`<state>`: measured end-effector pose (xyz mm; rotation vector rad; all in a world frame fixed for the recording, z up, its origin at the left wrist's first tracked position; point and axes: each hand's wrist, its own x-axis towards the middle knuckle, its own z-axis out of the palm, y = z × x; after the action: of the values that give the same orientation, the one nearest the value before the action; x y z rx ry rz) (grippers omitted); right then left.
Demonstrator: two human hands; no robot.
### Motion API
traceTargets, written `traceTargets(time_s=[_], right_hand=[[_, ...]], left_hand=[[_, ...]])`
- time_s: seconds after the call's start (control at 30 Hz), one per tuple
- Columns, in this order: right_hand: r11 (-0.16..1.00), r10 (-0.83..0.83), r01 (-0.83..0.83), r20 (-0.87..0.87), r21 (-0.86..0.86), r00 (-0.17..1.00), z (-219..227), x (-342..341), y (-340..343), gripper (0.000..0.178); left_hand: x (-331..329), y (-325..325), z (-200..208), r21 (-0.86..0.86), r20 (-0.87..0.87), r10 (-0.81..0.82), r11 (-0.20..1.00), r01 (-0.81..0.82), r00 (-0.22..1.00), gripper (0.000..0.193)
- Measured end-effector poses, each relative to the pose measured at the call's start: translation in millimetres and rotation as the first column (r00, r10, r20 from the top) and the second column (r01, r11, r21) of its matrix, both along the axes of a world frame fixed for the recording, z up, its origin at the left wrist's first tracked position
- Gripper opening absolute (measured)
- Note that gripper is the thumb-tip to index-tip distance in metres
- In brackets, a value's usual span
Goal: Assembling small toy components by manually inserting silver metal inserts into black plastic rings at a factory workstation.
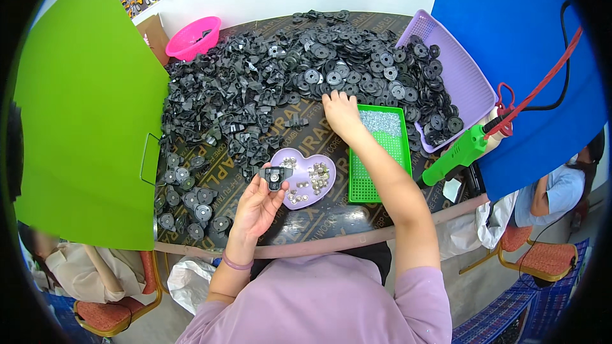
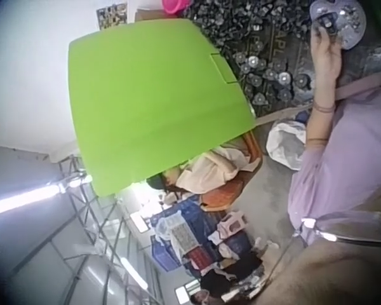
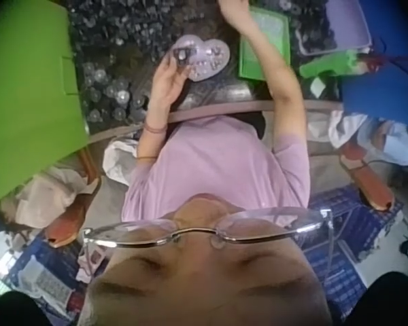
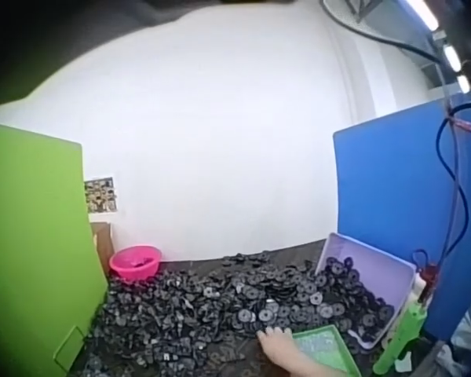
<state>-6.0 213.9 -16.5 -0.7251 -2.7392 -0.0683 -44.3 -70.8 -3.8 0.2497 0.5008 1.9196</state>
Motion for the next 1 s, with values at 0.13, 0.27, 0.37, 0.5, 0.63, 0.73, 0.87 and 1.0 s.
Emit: traceTargets(time_s=[0.13,0.27,0.37,0.5,0.63,0.73,0.87,1.0], right_hand=[[0.979,0.032,-0.055,0.12,0.197,0.992,-10,0,21,0.017],[0.997,0.04,-0.053,-0.22,-0.055,0.975,22,1,-3,0.004],[0.934,0.048,-0.219,-0.508,-0.282,0.86,48,13,-22,0.009],[0.587,0.09,-0.5,-0.563,-0.637,0.822,70,37,-53,0.022],[0.132,-0.139,-0.596,-0.61,-0.792,0.78,98,59,-86,0.013],[0.154,0.198,-0.57,-0.54,-0.807,0.818,103,64,-96,0.009],[0.12,0.236,-0.524,-0.488,-0.843,0.84,110,61,-123,0.014],[0.473,0.38,-0.623,-0.493,-0.624,0.783,104,58,-138,0.018]], left_hand=[[-1,-5,2,0.025,0.031,0.019,0.999,-0.02,0.999,0.033],[-7,-9,-1,0.034,0.034,0.022,0.999,-0.023,0.999,0.033],[-7,-9,0,0.048,0.047,-0.01,0.999,0.007,0.999,0.034],[-5,-2,4,0.065,0.037,-0.092,0.994,0.09,0.995,0.035],[-1,-1,6,0.04,0.063,-0.147,0.989,0.145,0.987,0.035],[1,1,1,0.053,0.094,-0.198,0.98,0.194,0.976,0.034],[5,5,-6,0.051,0.13,-0.226,0.974,0.221,0.965,0.032],[10,6,-9,0.14,0.107,-0.247,0.963,0.231,0.963,0.031]])
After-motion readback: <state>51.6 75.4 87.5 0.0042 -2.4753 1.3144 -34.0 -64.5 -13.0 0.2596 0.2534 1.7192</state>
